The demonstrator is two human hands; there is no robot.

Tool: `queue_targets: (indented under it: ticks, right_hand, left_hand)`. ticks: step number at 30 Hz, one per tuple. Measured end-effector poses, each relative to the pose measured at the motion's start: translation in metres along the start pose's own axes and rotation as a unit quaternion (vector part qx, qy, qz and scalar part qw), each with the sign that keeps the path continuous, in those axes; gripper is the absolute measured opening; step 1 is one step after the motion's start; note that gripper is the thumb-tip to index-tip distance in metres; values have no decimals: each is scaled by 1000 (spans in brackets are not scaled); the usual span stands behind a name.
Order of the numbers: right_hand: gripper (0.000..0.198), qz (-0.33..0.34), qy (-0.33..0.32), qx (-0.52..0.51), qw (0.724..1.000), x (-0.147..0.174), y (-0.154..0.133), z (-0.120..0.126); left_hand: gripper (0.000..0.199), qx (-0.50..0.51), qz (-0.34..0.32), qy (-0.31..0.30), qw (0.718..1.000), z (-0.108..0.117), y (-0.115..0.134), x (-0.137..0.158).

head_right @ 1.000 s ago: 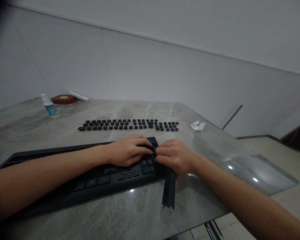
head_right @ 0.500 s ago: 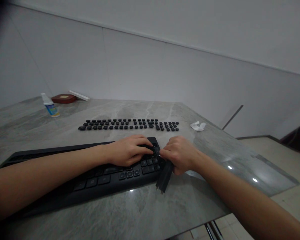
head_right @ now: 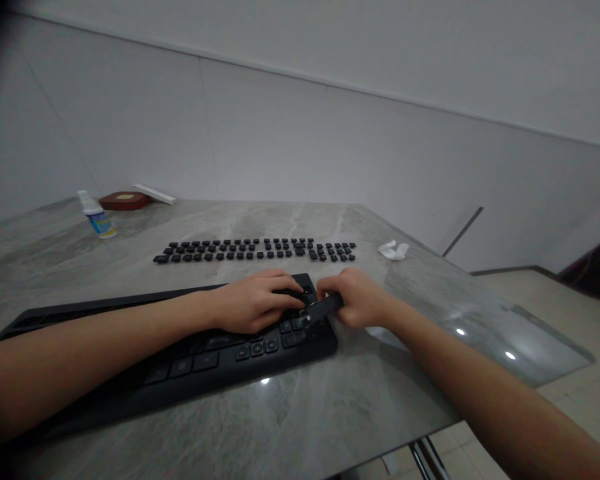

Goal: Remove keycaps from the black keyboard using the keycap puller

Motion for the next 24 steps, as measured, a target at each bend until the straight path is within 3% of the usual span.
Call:
queue_targets:
  ticks: [6, 14, 17, 20, 24]
  right_hand:
    - [24, -65, 35, -211, 975, -5, 17, -3]
    - [14, -95, 175, -264, 944, -9, 18, -12]
    - [8, -37, 200, -207, 957, -7, 16, -10]
    - [8, 94, 200, -113, 969, -4, 10, -7]
    - [13, 196, 230, 13, 953, -2, 10, -3]
  left_hand:
    - [35, -3, -8, -1, 1000, -1, 1, 1]
    - [36, 38, -5, -13, 999, -2, 1, 1]
    - [37, 32, -4, -17, 999, -3, 0, 1]
    - [36, 28, -8, -17, 999, -3, 1, 1]
    - [35, 22, -13, -16, 1000, -3, 1, 1]
Point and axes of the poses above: each hand's wrist, its own x-axis away from the middle knuckle, its own z-axis out of the back of the hand, y = z × x, the point moved 4 cm from there along -x, towards the middle knuckle, and after that the axes turned 2 degrees about y, right-handed, at the moved point
